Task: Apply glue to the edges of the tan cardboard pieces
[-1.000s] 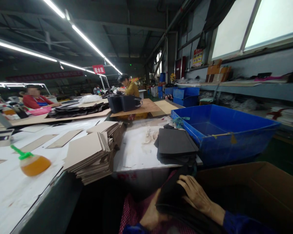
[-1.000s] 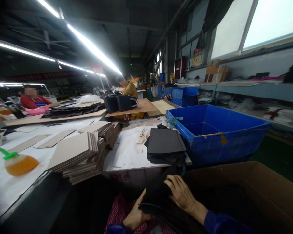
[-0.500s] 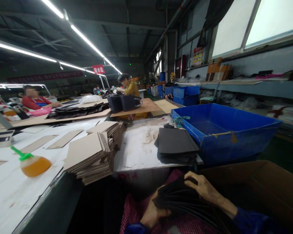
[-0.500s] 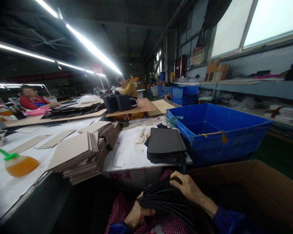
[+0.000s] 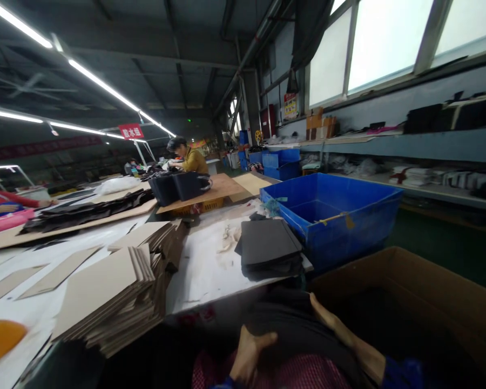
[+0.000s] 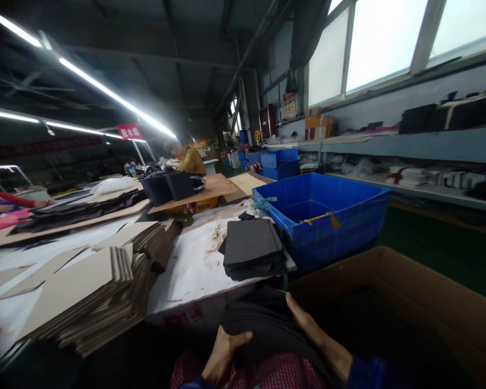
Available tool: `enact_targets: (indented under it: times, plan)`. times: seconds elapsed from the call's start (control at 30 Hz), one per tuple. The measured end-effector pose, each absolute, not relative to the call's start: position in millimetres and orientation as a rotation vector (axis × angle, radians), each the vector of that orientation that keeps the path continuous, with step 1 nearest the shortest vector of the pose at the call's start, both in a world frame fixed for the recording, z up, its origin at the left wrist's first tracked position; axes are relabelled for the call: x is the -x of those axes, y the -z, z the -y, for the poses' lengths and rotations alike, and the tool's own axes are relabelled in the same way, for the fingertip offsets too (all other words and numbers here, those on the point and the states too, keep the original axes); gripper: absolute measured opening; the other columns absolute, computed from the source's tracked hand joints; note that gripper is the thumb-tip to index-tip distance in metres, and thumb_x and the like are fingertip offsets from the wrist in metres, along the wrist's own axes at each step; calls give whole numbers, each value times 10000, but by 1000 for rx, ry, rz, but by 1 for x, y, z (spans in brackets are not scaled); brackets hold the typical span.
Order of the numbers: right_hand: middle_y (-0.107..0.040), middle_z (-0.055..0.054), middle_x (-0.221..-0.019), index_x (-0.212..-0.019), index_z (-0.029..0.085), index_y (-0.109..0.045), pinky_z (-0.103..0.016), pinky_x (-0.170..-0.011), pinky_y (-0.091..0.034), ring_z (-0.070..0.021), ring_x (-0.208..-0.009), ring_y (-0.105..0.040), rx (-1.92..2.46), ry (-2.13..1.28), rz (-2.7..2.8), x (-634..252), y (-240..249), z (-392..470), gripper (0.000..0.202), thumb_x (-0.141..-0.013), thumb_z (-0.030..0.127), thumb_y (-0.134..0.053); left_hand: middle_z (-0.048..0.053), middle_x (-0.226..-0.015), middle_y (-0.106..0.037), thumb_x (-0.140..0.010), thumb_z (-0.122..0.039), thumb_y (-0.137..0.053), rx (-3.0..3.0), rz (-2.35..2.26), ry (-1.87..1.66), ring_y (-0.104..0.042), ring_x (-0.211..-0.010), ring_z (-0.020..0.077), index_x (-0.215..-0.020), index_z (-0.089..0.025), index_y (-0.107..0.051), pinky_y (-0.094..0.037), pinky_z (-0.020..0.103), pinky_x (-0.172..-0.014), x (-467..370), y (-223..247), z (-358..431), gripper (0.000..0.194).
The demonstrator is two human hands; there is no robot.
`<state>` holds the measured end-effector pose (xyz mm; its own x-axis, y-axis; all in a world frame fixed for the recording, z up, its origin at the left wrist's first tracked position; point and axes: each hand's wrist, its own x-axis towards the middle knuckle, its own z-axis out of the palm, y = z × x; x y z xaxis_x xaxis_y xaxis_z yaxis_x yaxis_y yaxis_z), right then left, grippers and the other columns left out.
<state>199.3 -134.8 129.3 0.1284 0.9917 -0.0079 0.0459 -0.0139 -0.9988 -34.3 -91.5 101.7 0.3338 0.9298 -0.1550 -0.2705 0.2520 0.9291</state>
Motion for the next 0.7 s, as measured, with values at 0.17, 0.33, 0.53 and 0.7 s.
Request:
enact_targets:
  times: [0.17, 0.33, 0.53, 0.7]
  plan:
    - [-655, -105, -1256, -1193, 249, -663, -483, -1046, -408, -291, -1199, -580, 1124, -1300, 918, -219, -156, 130, 752, -861, 765, -229, 120, -944, -732, -522, -270, -800, -1006, -909, -894, -647, -984, 323, -1077, -104, -675, -493, 422, -910, 13, -130, 90, 593]
    - [-574, -96, -1370, -1252, 252, -631, -499, -1136, -268, -281, -1318, -461, 1065, -1175, 1200, -233, -177, 145, 655, -910, 688, -281, 121, -959, -727, -552, -275, -772, -977, -919, -914, -646, -992, 320, -1123, -98, -644, -496, 411, -898, 15, -124, 92, 611]
    - [-564, -96, -1371, -1274, 239, -591, -486, -1154, -248, -282, -1322, -448, 1197, -889, 1007, -213, -137, 139, 621, -892, 678, -373, 136, -1062, -701, -520, -345, -830, -937, -909, -966, -613, -1094, 336, -1180, -118, -580, -467, 422, -969, 13, -111, 101, 742]
    - [-626, -74, -1265, -1153, 243, -630, -493, -1151, -257, -303, -1332, -423, 1263, -821, 736, -199, -132, 132, 629, -822, 742, -435, 146, -1059, -705, -466, -424, -876, -1114, -965, -962, -605, -1108, 352, -1090, -119, -632, -437, 450, -1021, 9, -112, 97, 736]
